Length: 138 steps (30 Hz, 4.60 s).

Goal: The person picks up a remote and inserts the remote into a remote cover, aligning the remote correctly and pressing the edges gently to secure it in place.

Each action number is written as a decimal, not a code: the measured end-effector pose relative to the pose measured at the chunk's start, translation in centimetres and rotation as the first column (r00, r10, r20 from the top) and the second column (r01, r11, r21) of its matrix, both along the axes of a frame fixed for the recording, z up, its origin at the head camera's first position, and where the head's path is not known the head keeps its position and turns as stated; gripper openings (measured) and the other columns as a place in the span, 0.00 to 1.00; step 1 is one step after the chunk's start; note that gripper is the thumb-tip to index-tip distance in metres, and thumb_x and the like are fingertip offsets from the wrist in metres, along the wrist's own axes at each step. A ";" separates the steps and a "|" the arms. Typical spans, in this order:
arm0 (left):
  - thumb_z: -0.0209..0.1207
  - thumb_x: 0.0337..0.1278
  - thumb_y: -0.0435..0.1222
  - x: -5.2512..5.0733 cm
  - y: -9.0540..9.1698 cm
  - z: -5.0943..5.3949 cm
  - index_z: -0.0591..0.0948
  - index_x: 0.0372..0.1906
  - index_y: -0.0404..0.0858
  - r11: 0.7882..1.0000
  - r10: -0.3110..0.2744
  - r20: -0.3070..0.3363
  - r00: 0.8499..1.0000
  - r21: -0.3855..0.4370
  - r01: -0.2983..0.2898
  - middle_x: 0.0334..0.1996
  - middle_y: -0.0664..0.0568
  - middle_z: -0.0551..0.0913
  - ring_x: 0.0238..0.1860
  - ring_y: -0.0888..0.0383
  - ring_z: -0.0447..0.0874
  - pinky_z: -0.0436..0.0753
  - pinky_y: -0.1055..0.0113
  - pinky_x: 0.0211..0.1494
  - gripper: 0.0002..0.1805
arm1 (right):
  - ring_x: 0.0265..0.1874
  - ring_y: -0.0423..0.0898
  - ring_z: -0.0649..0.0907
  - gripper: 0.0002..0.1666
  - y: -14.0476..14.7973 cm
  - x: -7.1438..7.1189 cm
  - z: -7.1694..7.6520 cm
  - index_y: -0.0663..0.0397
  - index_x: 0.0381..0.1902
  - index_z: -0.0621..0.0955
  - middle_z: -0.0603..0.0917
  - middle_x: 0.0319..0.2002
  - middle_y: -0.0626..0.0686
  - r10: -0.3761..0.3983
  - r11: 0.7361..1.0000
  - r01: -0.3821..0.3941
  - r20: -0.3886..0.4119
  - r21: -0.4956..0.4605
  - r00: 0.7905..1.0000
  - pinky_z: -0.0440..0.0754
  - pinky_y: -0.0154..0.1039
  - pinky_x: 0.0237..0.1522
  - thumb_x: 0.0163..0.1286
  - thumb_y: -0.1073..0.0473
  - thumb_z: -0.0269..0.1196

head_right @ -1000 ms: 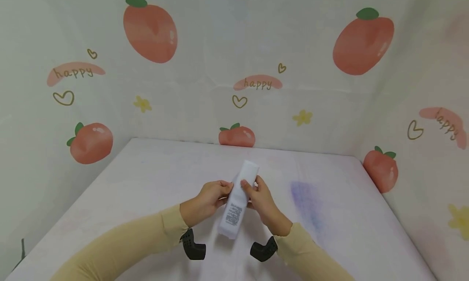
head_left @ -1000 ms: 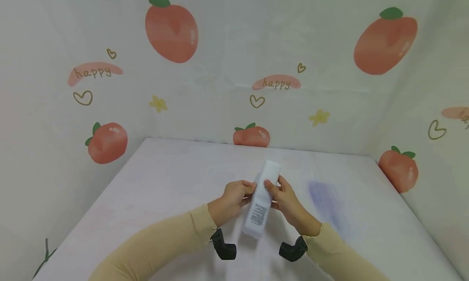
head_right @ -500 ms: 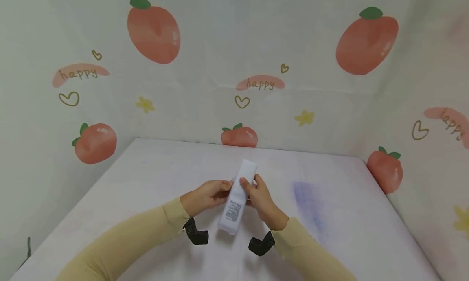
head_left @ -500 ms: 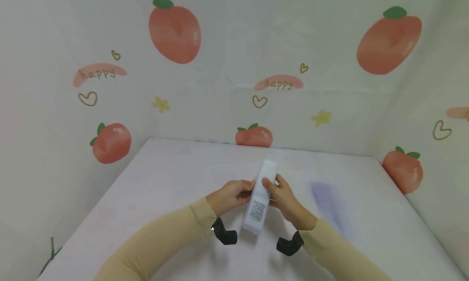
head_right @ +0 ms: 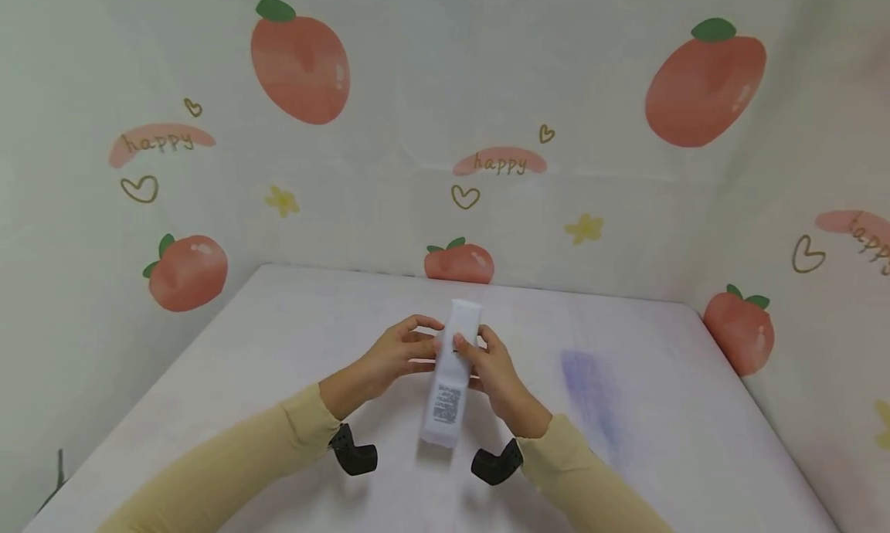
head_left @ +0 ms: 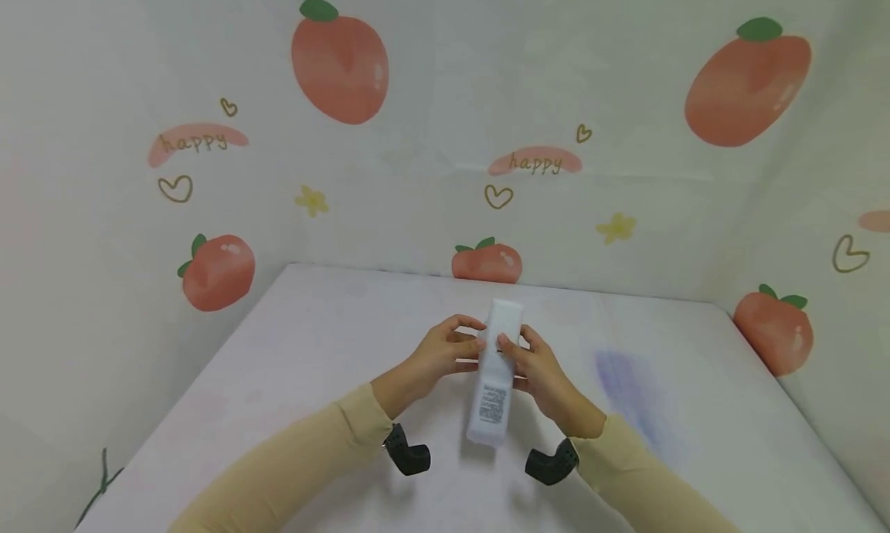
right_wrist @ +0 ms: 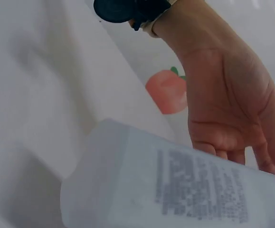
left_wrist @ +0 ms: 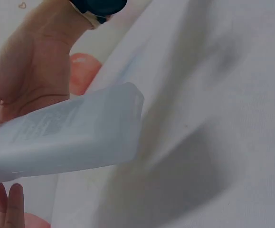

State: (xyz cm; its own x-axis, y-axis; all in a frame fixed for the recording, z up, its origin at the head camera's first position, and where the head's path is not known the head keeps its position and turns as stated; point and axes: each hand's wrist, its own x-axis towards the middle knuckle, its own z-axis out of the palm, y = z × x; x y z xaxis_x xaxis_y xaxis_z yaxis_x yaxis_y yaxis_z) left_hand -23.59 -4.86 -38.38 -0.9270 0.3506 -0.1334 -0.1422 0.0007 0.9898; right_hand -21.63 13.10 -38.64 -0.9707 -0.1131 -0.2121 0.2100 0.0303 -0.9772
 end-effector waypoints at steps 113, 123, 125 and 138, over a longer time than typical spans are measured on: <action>0.63 0.61 0.37 2.9 1.8 -1.4 0.80 0.37 0.34 0.990 0.138 0.111 0.984 0.022 -0.142 0.35 0.52 0.81 0.38 0.59 0.81 0.85 0.60 0.47 0.09 | 0.40 0.43 0.83 0.36 1.1 1.3 0.5 0.58 0.70 0.58 0.81 0.47 0.54 0.053 0.996 -0.052 0.003 -0.071 0.999 0.83 0.42 0.44 0.71 0.56 0.60; 0.58 0.64 0.34 2.4 3.1 -0.1 0.75 0.27 0.38 0.936 0.316 0.206 0.926 0.091 -0.340 0.32 0.53 0.78 0.35 0.59 0.75 0.77 0.68 0.44 0.09 | 0.36 0.45 0.84 0.28 -0.3 1.4 1.0 0.60 0.62 0.61 0.81 0.46 0.59 0.014 1.000 -0.013 -0.053 0.004 0.999 0.84 0.44 0.41 0.71 0.59 0.59; 0.58 0.64 0.34 1.9 3.2 0.2 0.77 0.29 0.35 0.935 0.325 0.227 0.918 0.072 -0.348 0.31 0.52 0.77 0.34 0.59 0.74 0.76 0.68 0.43 0.08 | 0.36 0.45 0.84 0.27 -0.3 1.3 1.0 0.60 0.62 0.61 0.81 0.46 0.60 0.020 1.000 -0.019 -0.050 0.015 0.999 0.83 0.44 0.41 0.71 0.60 0.58; 0.60 0.62 0.29 -0.2 3.4 0.1 0.80 0.44 0.23 0.923 0.343 0.341 0.875 0.048 -0.381 0.24 0.51 0.78 0.28 0.59 0.75 0.77 0.71 0.33 0.11 | 0.38 0.47 0.84 0.28 -0.9 1.8 -0.2 0.57 0.64 0.60 0.79 0.49 0.61 0.036 0.999 -0.036 -0.003 0.033 0.999 0.83 0.45 0.42 0.72 0.58 0.58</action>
State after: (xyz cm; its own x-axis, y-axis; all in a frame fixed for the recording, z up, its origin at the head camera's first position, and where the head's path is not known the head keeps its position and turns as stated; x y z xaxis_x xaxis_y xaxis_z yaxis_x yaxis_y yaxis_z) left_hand -23.75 -1.45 -38.32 -0.9048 0.0282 -0.4249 -0.4204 -0.2181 0.8807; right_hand -19.79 12.25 -38.82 -0.9670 -0.1408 -0.2125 0.2045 0.0696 -0.9764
